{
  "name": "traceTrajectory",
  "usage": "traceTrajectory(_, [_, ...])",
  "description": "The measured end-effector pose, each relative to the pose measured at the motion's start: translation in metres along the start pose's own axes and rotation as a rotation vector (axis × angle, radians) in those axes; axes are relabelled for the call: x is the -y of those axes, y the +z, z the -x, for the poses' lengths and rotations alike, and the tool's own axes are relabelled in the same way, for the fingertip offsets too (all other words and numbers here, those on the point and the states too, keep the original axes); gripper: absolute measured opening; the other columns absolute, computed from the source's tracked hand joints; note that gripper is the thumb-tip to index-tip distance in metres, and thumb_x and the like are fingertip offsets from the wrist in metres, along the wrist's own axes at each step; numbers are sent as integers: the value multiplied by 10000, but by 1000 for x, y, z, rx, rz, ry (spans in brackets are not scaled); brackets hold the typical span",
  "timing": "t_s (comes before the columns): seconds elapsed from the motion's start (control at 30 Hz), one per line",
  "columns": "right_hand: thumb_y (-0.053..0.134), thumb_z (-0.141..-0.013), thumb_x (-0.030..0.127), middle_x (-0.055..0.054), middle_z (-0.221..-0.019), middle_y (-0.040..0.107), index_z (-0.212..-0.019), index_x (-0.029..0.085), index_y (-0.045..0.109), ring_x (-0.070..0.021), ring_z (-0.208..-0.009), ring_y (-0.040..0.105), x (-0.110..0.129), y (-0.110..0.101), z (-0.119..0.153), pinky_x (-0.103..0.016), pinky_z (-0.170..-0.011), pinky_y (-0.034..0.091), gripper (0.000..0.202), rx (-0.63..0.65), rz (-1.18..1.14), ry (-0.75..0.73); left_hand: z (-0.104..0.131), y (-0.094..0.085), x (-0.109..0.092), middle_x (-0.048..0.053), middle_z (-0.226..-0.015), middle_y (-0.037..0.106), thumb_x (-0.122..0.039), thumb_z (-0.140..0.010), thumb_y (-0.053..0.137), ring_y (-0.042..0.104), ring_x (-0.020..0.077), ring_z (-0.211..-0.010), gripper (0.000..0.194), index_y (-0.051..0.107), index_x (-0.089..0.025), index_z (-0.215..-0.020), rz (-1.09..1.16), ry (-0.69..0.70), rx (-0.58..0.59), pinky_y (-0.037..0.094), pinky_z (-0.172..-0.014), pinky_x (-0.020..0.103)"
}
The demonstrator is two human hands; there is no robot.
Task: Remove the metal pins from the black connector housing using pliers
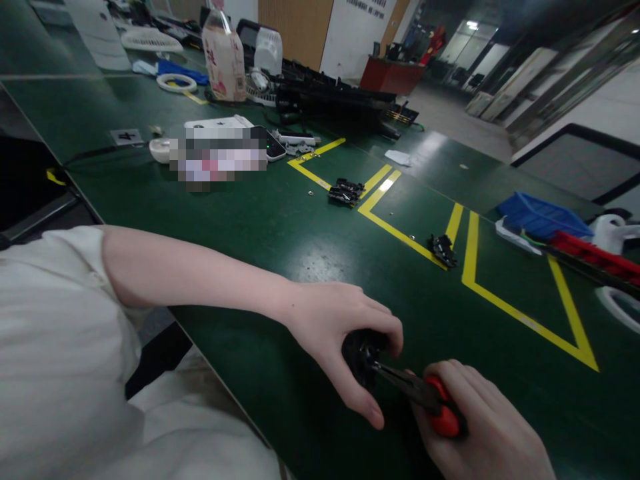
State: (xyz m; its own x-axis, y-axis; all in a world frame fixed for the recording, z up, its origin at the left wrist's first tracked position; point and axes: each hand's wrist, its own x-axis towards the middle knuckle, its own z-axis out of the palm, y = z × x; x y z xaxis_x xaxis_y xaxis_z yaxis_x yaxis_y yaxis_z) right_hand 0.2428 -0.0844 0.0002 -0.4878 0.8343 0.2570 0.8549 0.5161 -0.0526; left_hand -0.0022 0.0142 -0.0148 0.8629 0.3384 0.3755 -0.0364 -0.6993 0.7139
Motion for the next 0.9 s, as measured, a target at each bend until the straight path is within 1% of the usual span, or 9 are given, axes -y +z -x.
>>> traceTrajectory(0.07, [558,-812,162,-7,-728,572,-840,250,497,-187,-601,567,-3,0,0,-296,-518,454,111,12,-30,-59,0,1,-2,28,-973,689,-631,-652,809,644,169,-736,603,586,-220,-1032,-75,68,-59,503,-724,307])
traceTrajectory(0.13, [580,-812,168,-3,-728,581,-854,251,505,-182,-598,581,-7,0,0,-283,-510,463,119,16,-40,-101,1,1,-4,41,-1000,687,-639,-656,802,645,176,-742,635,575,-217,-1073,-120,97,-76,507,-738,318])
traceTrajectory(0.2, [584,-814,176,-5,-730,585,-860,251,508,-184,-600,585,-10,1,0,-284,-511,467,117,22,-19,-101,1,1,-4,42,-1009,691,-659,-667,785,648,179,-754,642,574,-217,-1082,-127,80,-56,509,-764,327])
traceTrajectory(0.27, [583,-813,177,-3,-720,578,-844,251,502,-182,-589,572,-10,2,-1,-286,-504,454,115,35,-8,-91,0,-1,-2,34,-993,695,-679,-682,765,656,180,-765,620,582,-221,-1057,-104,26,-10,510,-777,327])
traceTrajectory(0.4, [537,-831,172,-17,-742,580,-849,242,494,-192,-622,560,-2,5,-1,-309,-553,436,84,-6,-14,0,1,-5,1,9,-970,693,-653,-714,760,669,178,-808,550,595,-227,-1021,-22,-39,66,511,-758,308])
traceTrajectory(0.5, [516,-847,168,-27,-757,576,-857,232,494,-200,-648,551,3,4,-3,-320,-589,417,68,-27,7,21,1,-7,-1,25,-1001,681,-621,-734,758,661,189,-837,551,596,-211,-1064,-17,-40,77,509,-737,305])
traceTrajectory(0.67, [579,-887,218,-30,-755,556,-837,221,507,-198,-665,512,4,-5,-5,-322,-609,378,87,-70,140,-61,1,-9,-5,60,-1031,653,-587,-747,752,636,202,-859,590,593,-171,-1134,-9,-19,80,523,-749,313])
traceTrajectory(0.8, [554,-909,219,-30,-757,545,-838,215,493,-194,-666,504,4,-4,-5,-321,-610,375,94,-87,150,-49,1,-10,-5,60,-1042,645,-535,-747,771,627,198,-882,577,594,-162,-1149,60,-29,74,529,-775,305])
traceTrajectory(0.9, [554,-902,210,-28,-756,540,-838,216,488,-190,-662,509,3,-1,-6,-314,-598,379,92,-97,132,-53,1,-10,-6,63,-1067,645,-481,-754,783,623,189,-906,549,589,-155,-1151,159,-38,67,528,-789,292])
